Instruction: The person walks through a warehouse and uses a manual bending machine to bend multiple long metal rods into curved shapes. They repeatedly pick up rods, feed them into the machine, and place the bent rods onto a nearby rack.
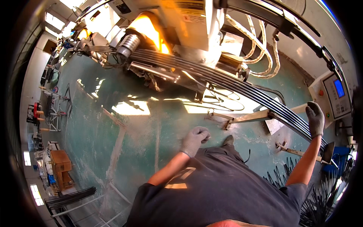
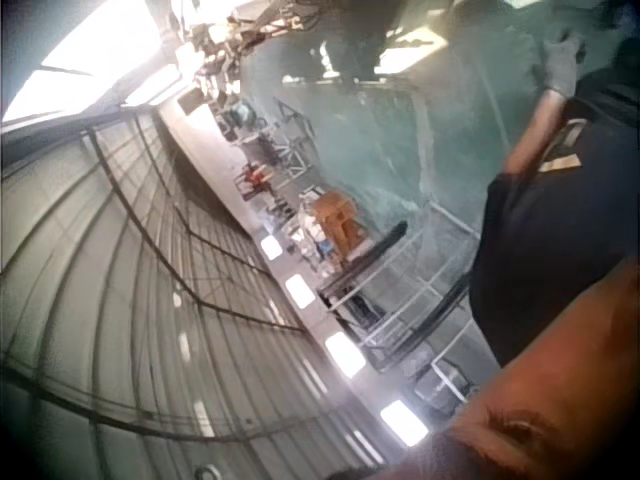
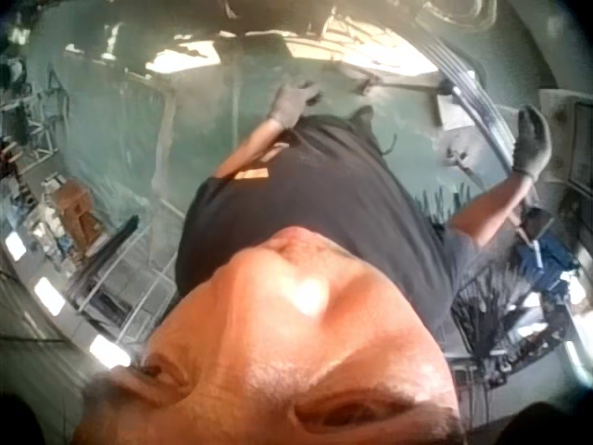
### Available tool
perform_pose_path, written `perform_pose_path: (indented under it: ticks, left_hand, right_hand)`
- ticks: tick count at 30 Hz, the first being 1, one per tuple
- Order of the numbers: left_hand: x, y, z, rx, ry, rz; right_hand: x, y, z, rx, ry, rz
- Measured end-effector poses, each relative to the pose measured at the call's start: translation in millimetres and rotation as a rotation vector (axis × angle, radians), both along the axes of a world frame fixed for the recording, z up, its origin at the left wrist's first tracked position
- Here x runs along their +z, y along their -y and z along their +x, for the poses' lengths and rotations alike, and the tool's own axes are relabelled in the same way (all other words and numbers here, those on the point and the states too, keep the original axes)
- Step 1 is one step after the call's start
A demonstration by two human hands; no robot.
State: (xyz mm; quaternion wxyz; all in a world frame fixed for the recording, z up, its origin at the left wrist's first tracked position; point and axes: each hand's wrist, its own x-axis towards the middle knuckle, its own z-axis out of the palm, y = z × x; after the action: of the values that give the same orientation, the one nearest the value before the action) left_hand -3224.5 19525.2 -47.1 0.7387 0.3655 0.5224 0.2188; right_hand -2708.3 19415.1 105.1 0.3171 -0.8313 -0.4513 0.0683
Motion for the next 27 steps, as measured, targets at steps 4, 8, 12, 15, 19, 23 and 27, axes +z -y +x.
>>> perform_pose_path:
  ticks: [4, 8, 12, 15, 19, 23, 27]
  left_hand:
    - [-19, -30, -112, 0.204, 0.01, -0.017]
    - [-23, -50, -225, 0.277, -0.192, 0.172]
    - [-68, -68, -315, 0.352, -0.18, 0.022]
    - [-79, -75, -356, 0.35, -0.197, 0.024]
    - [-92, -116, -393, 0.386, -0.14, -0.009]
    - [-105, -168, -462, 0.449, -0.167, -0.049]
    - [-95, -235, -555, 0.61, -0.258, -0.101]
  right_hand:
    - [-21, -49, -171, 0.024, -0.282, 0.563]
    - [-74, -111, -323, 0.255, -0.401, -0.065]
    - [-203, -139, -382, 0.428, -0.307, -0.4]
    - [-259, -145, -418, 0.435, -0.244, -0.72]
    - [-344, -163, -456, 0.287, -0.306, -0.947]
    - [-426, -220, -504, 0.107, -0.51, -1.177]
    - [-459, -319, -584, 0.264, -0.413, -1.139]
